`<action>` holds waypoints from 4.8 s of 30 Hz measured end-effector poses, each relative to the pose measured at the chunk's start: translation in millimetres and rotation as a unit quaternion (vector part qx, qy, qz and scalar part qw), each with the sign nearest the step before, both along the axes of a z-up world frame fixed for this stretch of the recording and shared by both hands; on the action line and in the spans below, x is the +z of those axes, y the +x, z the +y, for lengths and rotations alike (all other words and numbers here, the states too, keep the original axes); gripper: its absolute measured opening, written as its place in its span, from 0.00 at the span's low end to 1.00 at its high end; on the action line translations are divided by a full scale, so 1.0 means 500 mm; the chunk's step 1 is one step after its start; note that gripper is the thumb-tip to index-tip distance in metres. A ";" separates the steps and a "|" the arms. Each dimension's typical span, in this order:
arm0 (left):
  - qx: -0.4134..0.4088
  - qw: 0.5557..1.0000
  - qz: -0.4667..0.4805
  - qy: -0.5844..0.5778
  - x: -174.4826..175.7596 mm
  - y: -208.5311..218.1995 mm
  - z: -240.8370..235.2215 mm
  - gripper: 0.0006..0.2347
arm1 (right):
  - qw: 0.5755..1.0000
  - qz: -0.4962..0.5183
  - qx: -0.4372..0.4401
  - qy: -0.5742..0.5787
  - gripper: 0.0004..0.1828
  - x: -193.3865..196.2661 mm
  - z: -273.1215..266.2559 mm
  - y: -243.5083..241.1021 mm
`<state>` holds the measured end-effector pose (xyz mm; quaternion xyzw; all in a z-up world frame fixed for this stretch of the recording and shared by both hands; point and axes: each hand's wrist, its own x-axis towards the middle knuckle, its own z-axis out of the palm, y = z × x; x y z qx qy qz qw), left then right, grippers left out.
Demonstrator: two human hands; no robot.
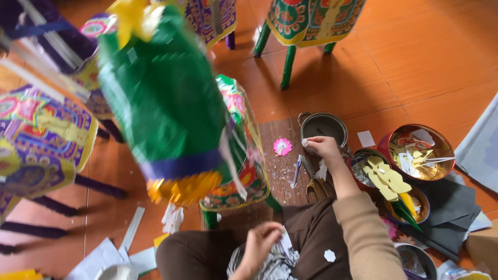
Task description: Decorating a paper horse model with colorful paper cutouts and artificial flowers using glue.
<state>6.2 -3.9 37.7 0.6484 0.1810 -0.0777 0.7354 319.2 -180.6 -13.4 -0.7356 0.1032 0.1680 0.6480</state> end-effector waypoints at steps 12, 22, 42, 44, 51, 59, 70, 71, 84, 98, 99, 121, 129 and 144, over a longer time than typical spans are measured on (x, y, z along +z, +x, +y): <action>0.210 0.948 -0.099 -0.217 0.111 0.109 0.031 0.06 | 0.781 -0.594 0.124 -0.147 0.14 0.221 0.075 -0.375; 0.206 0.944 -0.102 -0.236 0.167 0.069 0.038 0.11 | 0.596 -0.756 0.158 -0.217 0.12 0.265 0.135 -0.419; 0.223 0.936 -0.089 -0.258 0.198 0.051 0.061 0.10 | 0.639 -0.731 0.154 -0.183 0.15 0.245 0.148 -0.427; 0.225 0.940 -0.090 -0.240 0.203 0.047 0.066 0.09 | 0.626 -0.739 0.152 -0.195 0.16 0.241 0.143 -0.422; 0.236 0.967 -0.089 0.025 0.209 0.010 0.157 0.09 | 0.730 -0.646 0.153 -0.162 0.07 0.344 0.109 -0.396; 0.370 0.832 -0.398 0.114 0.506 0.038 0.222 0.08 | 0.740 -0.670 0.054 0.029 0.08 0.522 0.181 -0.302; 0.410 0.731 -0.507 0.203 0.532 0.163 0.229 0.10 | 0.635 -0.767 -0.071 0.055 0.10 0.668 0.291 -0.323; 0.407 0.723 -0.509 0.228 0.524 0.169 0.229 0.11 | 0.634 -0.767 -0.071 0.064 0.10 0.668 0.293 -0.323; 0.359 0.692 -0.536 0.324 0.535 0.154 0.181 0.16 | 0.701 -0.696 -0.060 0.143 0.06 0.654 0.299 -0.323; 0.317 0.696 -0.540 0.350 0.542 0.134 0.167 0.17 | 0.714 -0.689 -0.027 0.122 0.05 0.666 0.311 -0.335; 0.312 0.702 -0.537 0.348 0.543 0.132 0.167 0.17 | 0.714 -0.689 -0.022 0.119 0.05 0.667 0.312 -0.337; 0.280 0.739 -0.548 0.275 0.543 0.117 0.188 0.16 | 0.708 -0.692 -0.021 0.140 0.11 0.682 0.307 -0.349; 0.275 0.734 -0.549 0.291 0.554 0.114 0.183 0.14 | 0.731 -0.671 -0.040 0.121 0.13 0.675 0.308 -0.370; 0.274 0.744 -0.539 0.283 0.539 0.113 0.190 0.17 | 0.743 -0.655 -0.028 0.132 0.15 0.661 0.305 -0.378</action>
